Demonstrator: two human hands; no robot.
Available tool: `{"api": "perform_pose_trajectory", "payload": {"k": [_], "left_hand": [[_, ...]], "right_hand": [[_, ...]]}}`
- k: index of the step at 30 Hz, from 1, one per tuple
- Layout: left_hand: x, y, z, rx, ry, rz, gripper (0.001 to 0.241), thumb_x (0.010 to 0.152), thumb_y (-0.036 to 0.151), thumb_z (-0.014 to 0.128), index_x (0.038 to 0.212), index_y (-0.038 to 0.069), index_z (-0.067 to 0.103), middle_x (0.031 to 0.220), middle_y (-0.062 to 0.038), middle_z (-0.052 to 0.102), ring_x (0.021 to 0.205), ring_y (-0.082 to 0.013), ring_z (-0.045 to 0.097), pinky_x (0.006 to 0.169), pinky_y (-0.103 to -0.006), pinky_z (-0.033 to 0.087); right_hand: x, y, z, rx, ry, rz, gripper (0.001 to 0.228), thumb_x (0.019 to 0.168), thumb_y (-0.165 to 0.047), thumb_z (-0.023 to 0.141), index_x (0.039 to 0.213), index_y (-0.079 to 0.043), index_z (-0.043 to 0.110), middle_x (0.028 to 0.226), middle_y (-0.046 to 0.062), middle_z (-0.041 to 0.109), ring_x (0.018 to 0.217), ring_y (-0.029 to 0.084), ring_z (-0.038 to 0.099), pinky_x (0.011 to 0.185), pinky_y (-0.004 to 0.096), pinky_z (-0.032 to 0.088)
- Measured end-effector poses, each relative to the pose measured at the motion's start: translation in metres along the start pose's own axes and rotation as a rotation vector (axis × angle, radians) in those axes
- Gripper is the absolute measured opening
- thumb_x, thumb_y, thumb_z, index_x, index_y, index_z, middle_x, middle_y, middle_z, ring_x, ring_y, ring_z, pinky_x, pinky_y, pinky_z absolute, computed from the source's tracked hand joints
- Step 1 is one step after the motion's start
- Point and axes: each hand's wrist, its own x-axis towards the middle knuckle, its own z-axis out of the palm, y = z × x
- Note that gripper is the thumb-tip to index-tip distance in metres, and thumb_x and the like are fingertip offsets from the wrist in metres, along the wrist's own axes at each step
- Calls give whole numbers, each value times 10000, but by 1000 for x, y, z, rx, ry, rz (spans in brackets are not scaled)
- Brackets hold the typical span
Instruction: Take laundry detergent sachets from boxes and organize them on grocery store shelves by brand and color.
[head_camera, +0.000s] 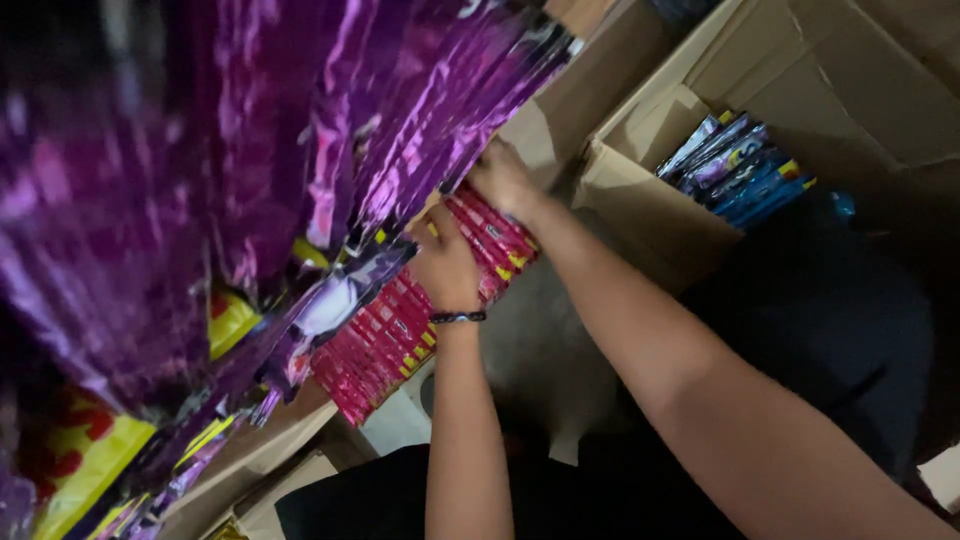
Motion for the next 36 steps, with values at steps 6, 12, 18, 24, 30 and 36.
{"api": "perform_pose_trajectory", "payload": {"k": [6, 12, 18, 24, 30, 36], "left_hand": [[-44, 5, -3, 65, 358, 635, 567, 1103, 407, 430, 1558, 71, 410, 1629, -233, 403, 1496, -432, 403, 1215, -570, 315], [-51, -8, 17, 268, 317, 640, 795, 1067, 504, 440, 1636, 1, 203, 1690, -168, 268, 1565, -376, 290, 1249, -579, 206], [-53, -3, 12, 218, 241, 588, 801, 1052, 518, 457, 1633, 19, 226, 1699, -159, 269, 1509, -377, 336, 1253, -570, 194], [-52, -4, -2, 140, 244, 651, 722, 1057, 464, 509, 1593, 14, 331, 1553, -214, 434, 1484, -428, 380, 1235, -602, 212], [-50, -23, -41, -187, 364, 658, 468, 1040, 217, 600, 1464, 26, 543, 1482, -273, 516, 1391, -453, 486, 1208, -543, 369], [-78, -41, -92, -342, 402, 651, 458, 1056, 197, 595, 1462, -7, 533, 1494, -290, 533, 1402, -447, 503, 1176, -475, 409]], "right_hand": [[20, 13, 9, -359, -304, -21, 512, 1034, -438, 388, 1334, -110, 641, 1389, 192, 621, 1261, 366, 598, 1067, 432, 470], [-3, -76, -26, -404, -360, 259, 514, 984, -518, 495, 1324, -167, 655, 1392, 154, 614, 1253, 353, 587, 1049, 434, 467], [15, 34, 15, -325, -191, -129, 477, 997, -444, 528, 1325, -120, 651, 1364, 211, 631, 1240, 404, 583, 1028, 472, 462], [35, 57, 21, 31, -66, -184, 381, 1057, -278, 513, 1319, -33, 640, 1325, 216, 665, 1244, 337, 621, 1037, 420, 485], [24, -14, -24, 141, 58, -61, 297, 931, -175, 606, 1154, -30, 736, 1127, 180, 754, 1026, 296, 730, 932, 401, 550], [-6, -83, -37, 5, 223, -176, 296, 886, -95, 671, 1163, -5, 727, 1030, 199, 751, 960, 280, 735, 847, 410, 560]]}}
